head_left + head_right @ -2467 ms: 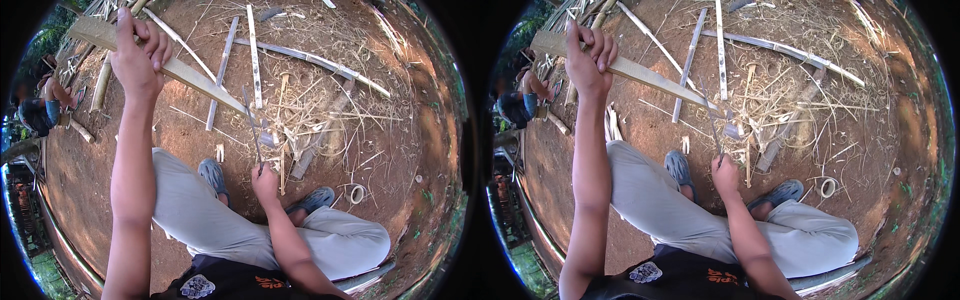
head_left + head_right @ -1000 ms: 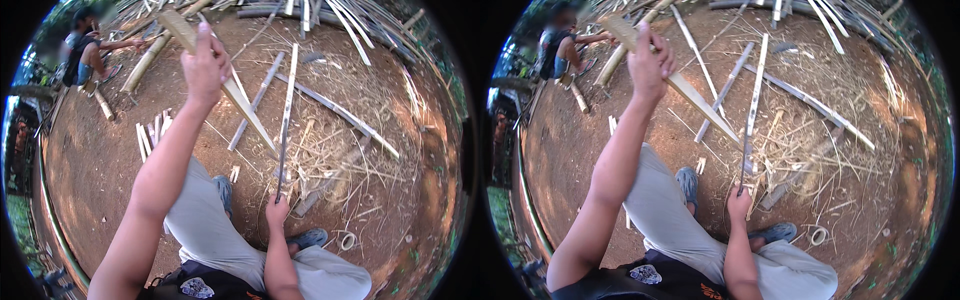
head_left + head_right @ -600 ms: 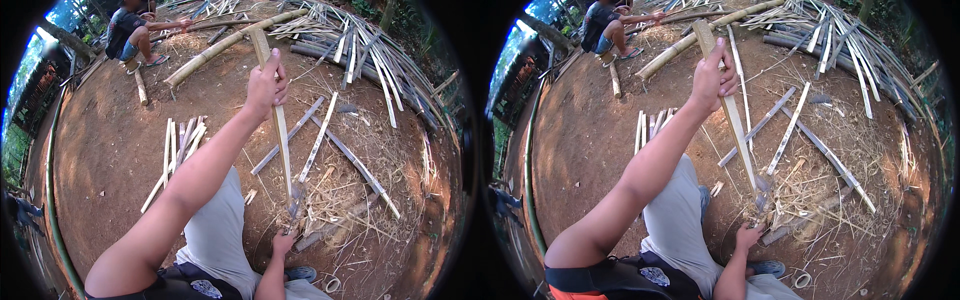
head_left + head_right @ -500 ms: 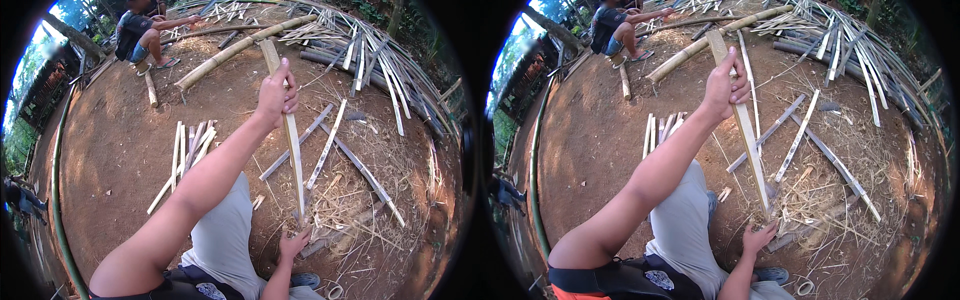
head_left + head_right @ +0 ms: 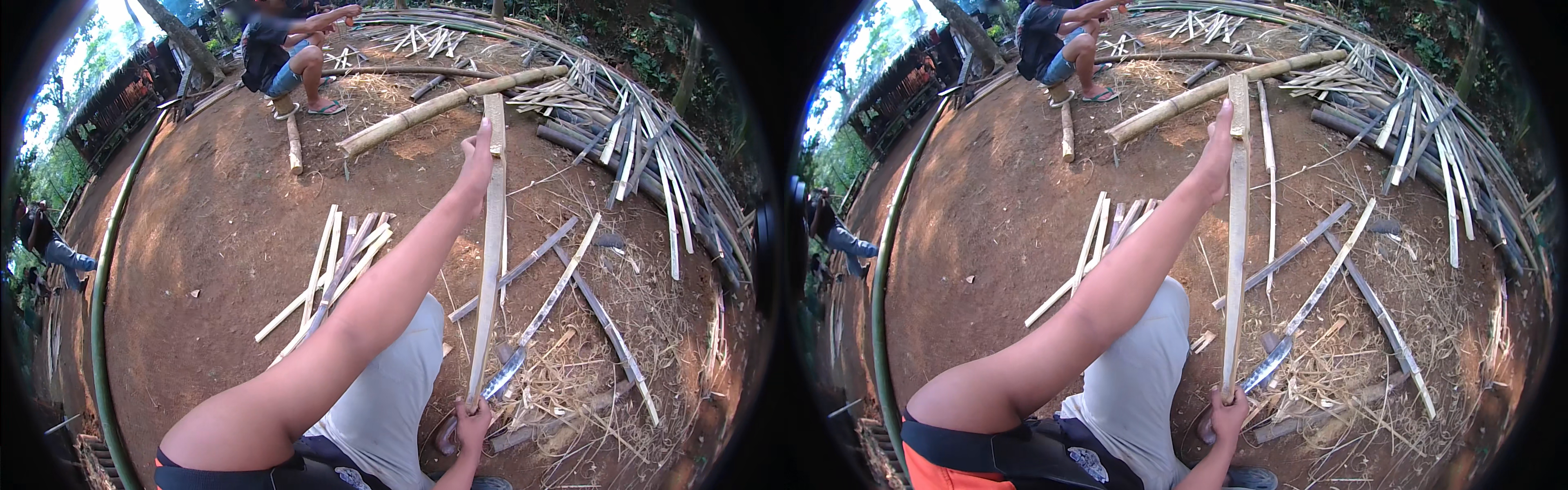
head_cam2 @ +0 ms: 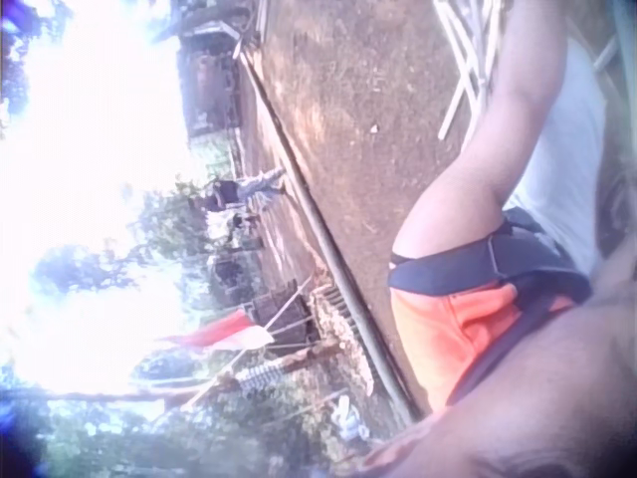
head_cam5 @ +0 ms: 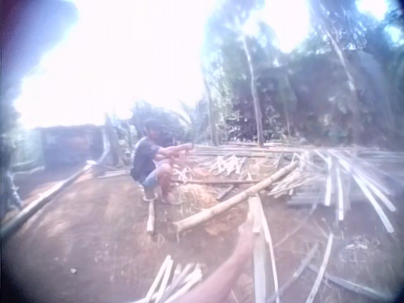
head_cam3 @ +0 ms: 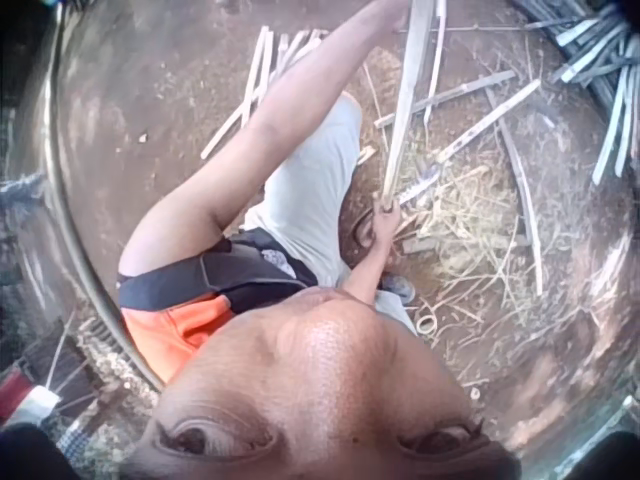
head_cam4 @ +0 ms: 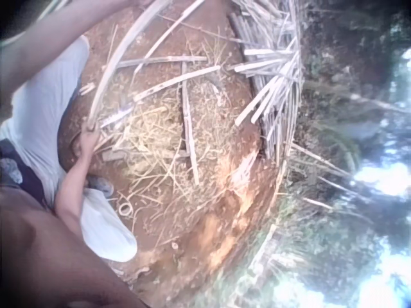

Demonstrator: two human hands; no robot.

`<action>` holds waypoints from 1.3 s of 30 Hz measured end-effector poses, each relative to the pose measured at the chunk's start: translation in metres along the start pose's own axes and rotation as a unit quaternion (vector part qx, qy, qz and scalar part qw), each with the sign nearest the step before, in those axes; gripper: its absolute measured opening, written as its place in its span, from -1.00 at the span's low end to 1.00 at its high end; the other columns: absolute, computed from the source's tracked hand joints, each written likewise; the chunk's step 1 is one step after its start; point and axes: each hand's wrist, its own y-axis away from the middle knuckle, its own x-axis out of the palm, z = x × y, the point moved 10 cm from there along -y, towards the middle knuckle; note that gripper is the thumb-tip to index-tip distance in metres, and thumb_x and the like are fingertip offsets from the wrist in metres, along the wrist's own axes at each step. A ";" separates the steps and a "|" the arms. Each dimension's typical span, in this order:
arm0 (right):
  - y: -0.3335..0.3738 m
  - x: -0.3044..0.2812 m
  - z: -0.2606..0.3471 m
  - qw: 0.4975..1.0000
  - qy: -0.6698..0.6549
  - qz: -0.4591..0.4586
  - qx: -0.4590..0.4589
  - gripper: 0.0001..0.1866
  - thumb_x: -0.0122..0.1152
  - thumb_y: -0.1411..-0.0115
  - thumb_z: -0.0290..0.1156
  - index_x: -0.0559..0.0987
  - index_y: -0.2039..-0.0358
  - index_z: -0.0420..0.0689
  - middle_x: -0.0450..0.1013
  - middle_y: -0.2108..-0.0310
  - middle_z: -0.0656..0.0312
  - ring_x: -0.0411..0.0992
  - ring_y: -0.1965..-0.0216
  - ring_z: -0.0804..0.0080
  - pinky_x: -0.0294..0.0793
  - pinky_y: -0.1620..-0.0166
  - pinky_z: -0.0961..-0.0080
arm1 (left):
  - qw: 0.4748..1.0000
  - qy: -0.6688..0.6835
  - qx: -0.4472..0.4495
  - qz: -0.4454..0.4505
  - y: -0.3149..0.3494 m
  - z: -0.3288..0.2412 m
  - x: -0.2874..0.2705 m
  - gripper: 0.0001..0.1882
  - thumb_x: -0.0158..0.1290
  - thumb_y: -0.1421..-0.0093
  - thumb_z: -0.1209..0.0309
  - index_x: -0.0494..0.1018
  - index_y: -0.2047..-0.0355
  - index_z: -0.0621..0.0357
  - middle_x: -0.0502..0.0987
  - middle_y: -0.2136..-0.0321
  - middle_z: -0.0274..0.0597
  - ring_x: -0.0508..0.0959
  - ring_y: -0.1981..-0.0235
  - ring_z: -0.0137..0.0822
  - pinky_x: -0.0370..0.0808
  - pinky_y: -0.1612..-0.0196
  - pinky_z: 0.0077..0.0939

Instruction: The person sits on the ground and uses a large machete to split long bamboo poles into thin strips. They repeatedly strike the bamboo against a wooden block to drive the blade through the material, then pull the blade out and reposition the bamboo to continue splitting it into smaller sections.

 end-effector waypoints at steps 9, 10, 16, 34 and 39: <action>0.001 0.012 0.025 0.999 -0.035 -0.033 0.021 -0.82 0.31 -0.18 -0.46 0.48 0.31 -0.23 0.42 0.51 0.27 0.33 0.54 0.57 0.35 0.48 0.52 | 0.854 -0.453 0.070 0.247 0.051 0.024 0.055 -0.52 -0.03 -0.32 0.05 0.52 0.17 0.31 0.56 0.24 0.22 0.57 0.12 0.05 0.46 -0.02 -0.17; 0.011 0.015 0.034 0.994 -0.072 -0.034 0.077 -0.82 0.30 -0.20 -0.46 0.47 0.30 -0.22 0.40 0.52 0.28 0.31 0.59 0.58 0.32 0.54 0.54 | 0.812 -0.477 0.107 0.320 0.070 0.031 0.071 -0.49 -0.05 -0.34 0.04 0.51 0.15 0.33 0.58 0.27 0.20 0.59 0.16 0.04 0.49 0.02 -0.17; 0.023 0.003 0.055 0.939 -0.301 -0.105 0.130 -0.80 0.17 -0.32 -0.33 0.39 0.25 -0.17 0.31 0.51 0.30 0.25 0.66 0.57 0.22 0.64 0.61 | 0.509 -0.608 0.019 0.609 0.192 0.110 0.104 -0.29 0.01 -0.25 -0.14 0.43 -0.02 0.36 0.58 0.15 0.19 0.56 0.07 0.13 0.48 -0.03 -0.08; 0.066 -0.055 0.308 0.776 -0.611 -0.067 -0.143 -0.63 -0.05 -0.40 -0.08 0.40 -0.01 -0.08 0.41 0.07 0.24 0.42 0.03 0.46 0.47 0.05 0.52 | 0.758 0.034 0.450 0.471 0.281 -0.083 0.127 -0.55 0.16 -0.12 0.00 0.45 0.38 0.20 0.49 0.42 -0.13 0.51 0.34 -0.11 0.44 0.29 -0.25; 0.061 -0.026 0.321 0.738 -0.660 -0.030 -0.140 -0.61 -0.09 -0.43 -0.09 0.35 -0.17 0.04 0.31 -0.14 0.32 0.33 -0.16 0.47 0.36 -0.19 0.35 | 0.801 0.015 0.418 0.428 0.275 -0.085 0.123 -0.64 0.18 -0.14 0.10 0.43 0.43 0.16 0.45 0.55 -0.24 0.49 0.49 -0.22 0.41 0.41 -0.36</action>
